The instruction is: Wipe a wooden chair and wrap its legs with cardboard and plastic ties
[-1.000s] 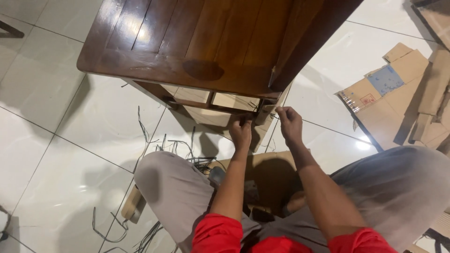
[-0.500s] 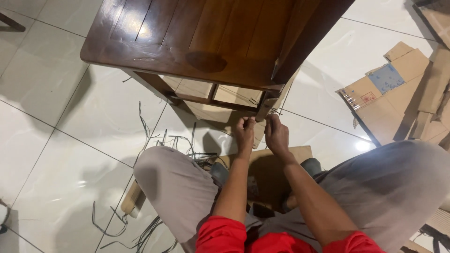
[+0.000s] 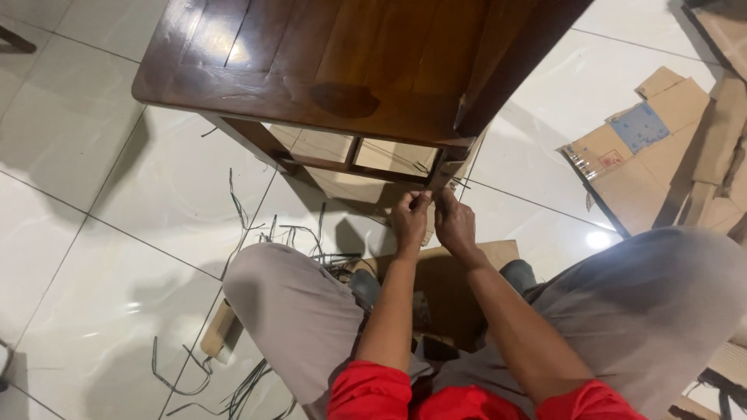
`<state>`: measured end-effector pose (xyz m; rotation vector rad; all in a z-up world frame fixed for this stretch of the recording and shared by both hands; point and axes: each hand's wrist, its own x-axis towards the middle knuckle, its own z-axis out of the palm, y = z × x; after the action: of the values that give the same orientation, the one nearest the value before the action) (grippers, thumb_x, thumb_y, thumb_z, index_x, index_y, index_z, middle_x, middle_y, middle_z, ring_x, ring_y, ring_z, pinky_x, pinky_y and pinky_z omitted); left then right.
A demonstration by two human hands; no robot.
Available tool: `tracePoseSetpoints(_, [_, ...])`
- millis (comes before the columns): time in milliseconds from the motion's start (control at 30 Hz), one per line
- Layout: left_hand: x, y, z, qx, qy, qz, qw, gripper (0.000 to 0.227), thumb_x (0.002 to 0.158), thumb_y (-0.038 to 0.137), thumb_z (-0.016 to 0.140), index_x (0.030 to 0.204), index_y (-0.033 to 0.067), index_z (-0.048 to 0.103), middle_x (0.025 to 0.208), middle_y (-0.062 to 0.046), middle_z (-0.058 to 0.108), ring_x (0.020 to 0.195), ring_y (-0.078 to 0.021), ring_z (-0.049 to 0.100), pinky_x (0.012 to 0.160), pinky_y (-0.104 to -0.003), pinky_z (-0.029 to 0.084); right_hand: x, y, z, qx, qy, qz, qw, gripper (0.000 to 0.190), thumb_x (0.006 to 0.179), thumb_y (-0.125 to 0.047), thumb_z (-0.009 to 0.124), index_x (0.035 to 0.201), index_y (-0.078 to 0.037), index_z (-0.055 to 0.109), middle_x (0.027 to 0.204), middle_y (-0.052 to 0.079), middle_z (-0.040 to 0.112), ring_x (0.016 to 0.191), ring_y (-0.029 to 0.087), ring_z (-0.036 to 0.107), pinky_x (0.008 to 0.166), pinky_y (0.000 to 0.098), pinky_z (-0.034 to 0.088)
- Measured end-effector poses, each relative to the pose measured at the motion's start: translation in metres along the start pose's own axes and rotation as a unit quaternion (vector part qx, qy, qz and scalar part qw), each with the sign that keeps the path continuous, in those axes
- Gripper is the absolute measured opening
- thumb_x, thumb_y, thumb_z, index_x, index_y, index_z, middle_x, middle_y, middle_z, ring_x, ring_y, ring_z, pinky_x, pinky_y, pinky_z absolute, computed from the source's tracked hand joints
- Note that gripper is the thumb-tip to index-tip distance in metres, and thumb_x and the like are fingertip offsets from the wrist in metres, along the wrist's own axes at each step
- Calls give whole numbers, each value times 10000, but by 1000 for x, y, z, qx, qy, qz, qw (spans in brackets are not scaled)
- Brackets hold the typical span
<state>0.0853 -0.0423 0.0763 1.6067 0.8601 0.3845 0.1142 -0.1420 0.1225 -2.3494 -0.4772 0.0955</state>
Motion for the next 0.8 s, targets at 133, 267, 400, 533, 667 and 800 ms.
tracePoseSetpoints(133, [-3,6,-3,-6,-8,-3,1000,224,897,368,771,950,152,748,847,-67,771,784,-223,750,766,-389,568,-5,3,1,-2,-14,6,1000,13,981,-163,506,984,-174,511,681,95,707,711,421,716,719,570,542])
tracePoseSetpoints(267, [-2,7,-6,-27,-33,-9,999,233,898,361,777,970,141,746,918,-99,772,893,-295,755,762,-417,591,-12,-2,-2,0,-31,20,999,24,991,-182,517,1002,-196,533,689,37,721,731,364,734,739,533,561])
tracePoseSetpoints(400, [0,-1,-5,-37,-84,-40,995,226,887,353,788,995,158,751,963,-95,766,821,-263,753,674,-394,610,-15,1,3,-21,-53,25,998,32,1002,-205,522,978,-183,527,719,43,741,750,370,739,743,543,557])
tracePoseSetpoints(533, [6,-7,-2,-60,-104,-63,991,222,883,348,778,1002,164,745,991,-87,762,834,-276,753,659,-385,624,-22,-20,-11,-16,-53,25,998,44,1005,-201,533,968,-177,538,710,36,745,749,353,746,728,526,564])
tracePoseSetpoints(667, [0,-1,-5,-49,-131,-66,988,206,888,357,757,1008,190,766,1010,-92,764,904,-299,745,715,-436,621,-26,-26,-16,8,-50,22,998,70,998,-196,570,956,-148,598,722,94,743,748,382,729,715,537,555])
tracePoseSetpoints(800, [-3,4,-9,-35,-132,-60,989,202,874,352,757,1008,202,781,992,-80,773,934,-261,744,761,-402,624,-26,4,1,41,-23,40,998,106,959,-268,639,909,-189,688,700,72,708,692,324,703,675,466,554])
